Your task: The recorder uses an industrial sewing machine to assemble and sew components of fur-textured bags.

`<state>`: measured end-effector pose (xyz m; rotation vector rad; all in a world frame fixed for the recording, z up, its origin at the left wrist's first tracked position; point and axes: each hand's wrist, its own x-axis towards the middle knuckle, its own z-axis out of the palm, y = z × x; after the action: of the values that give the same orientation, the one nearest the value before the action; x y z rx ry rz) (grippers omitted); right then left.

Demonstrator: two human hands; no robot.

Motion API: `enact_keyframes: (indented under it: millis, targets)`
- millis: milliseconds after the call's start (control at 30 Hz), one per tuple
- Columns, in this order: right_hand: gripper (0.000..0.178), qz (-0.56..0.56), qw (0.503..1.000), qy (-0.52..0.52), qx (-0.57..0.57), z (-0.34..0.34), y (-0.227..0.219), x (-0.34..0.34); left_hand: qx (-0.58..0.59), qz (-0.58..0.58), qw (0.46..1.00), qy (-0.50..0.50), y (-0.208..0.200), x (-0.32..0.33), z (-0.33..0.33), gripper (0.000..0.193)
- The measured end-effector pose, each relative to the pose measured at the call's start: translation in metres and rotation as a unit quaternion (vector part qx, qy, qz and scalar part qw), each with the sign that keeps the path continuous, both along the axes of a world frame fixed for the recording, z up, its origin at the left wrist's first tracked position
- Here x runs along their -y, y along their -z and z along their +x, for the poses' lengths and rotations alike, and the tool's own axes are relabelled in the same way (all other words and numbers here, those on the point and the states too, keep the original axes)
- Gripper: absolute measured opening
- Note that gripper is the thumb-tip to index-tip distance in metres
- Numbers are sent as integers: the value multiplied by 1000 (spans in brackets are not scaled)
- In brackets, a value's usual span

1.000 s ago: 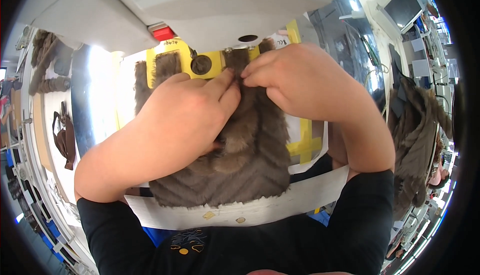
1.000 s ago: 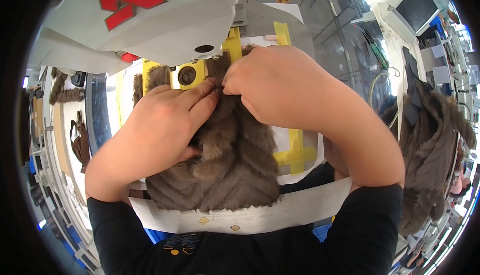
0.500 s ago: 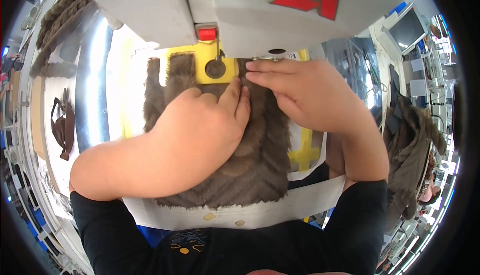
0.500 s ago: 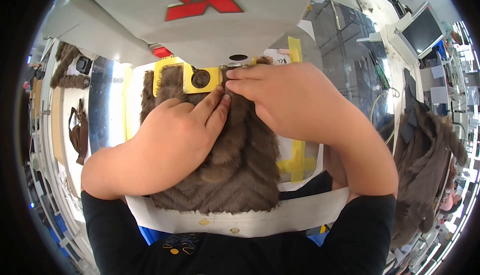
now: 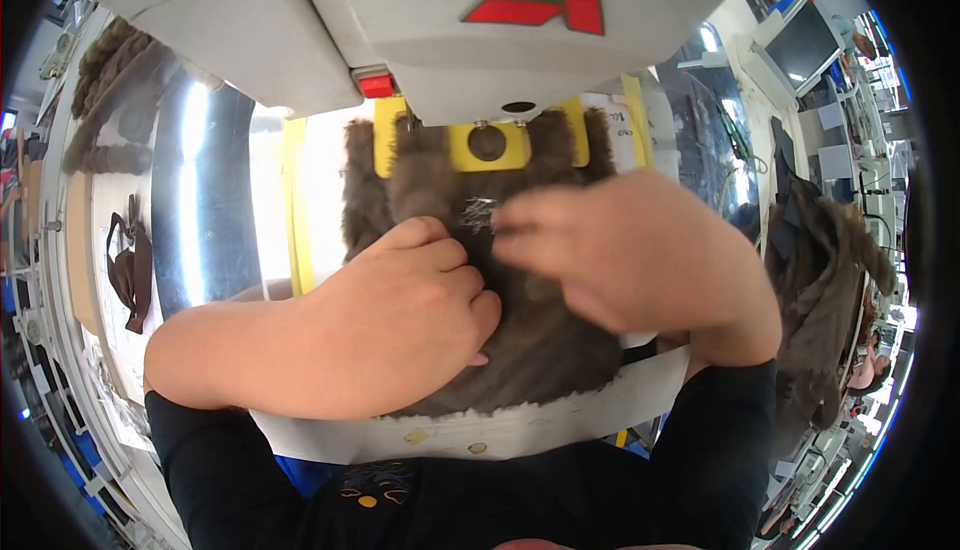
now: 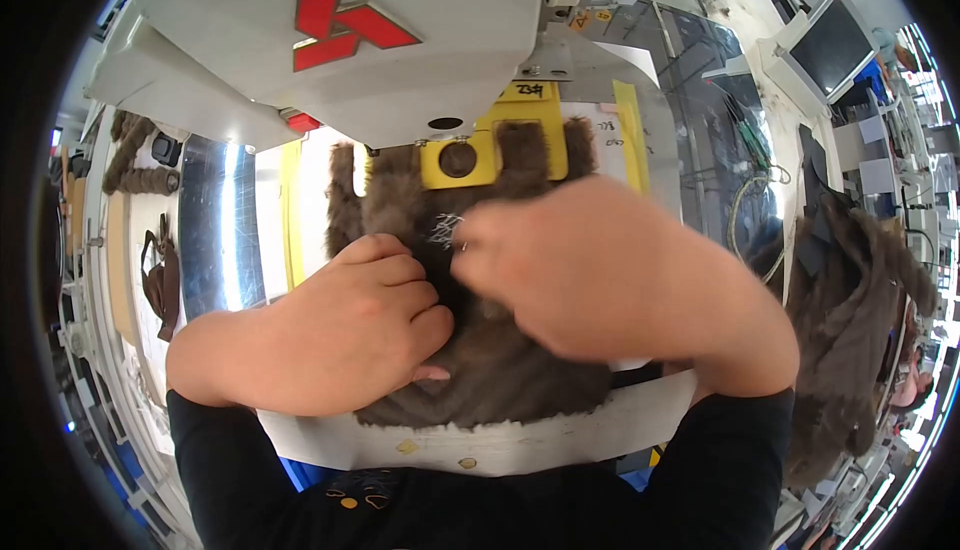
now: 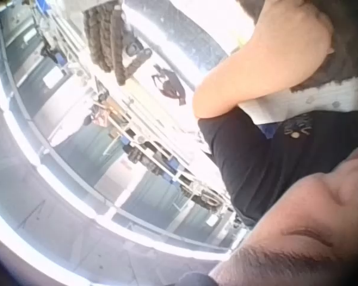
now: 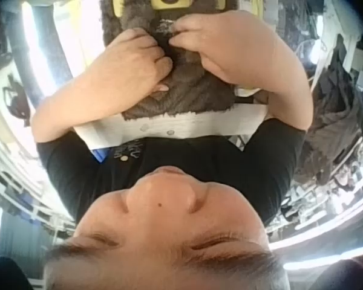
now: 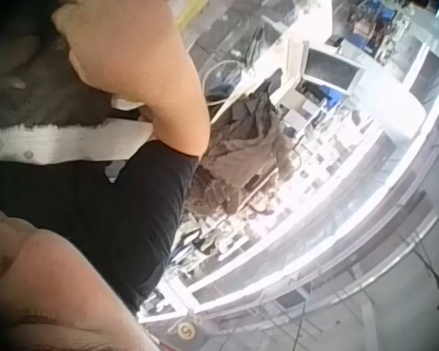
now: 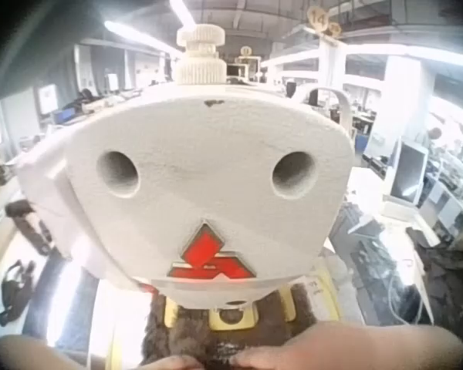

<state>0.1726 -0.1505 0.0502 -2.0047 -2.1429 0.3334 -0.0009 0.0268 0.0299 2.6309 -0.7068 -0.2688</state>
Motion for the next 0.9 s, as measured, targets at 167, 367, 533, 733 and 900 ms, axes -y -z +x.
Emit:
enact_keyframes:
  millis: [167,367,533,733,900]
  targets:
    - [11,-190,974,-117,-34,-9,-18,15,54,-30,998,12,15,10,6,29]
    - [11,-153,983,-102,13,2,-20,21,125,-55,989,-52,19,12,10,33]
    - [11,-196,971,-136,-19,-3,-24,26,10,-119,992,45,19,17,10,31]
    - [16,-257,950,-151,-89,7,-27,27,-7,-134,986,96,30,19,9,28]
    - [31,-71,912,223,-337,13,-15,43,13,-93,990,110,35,19,3,22]
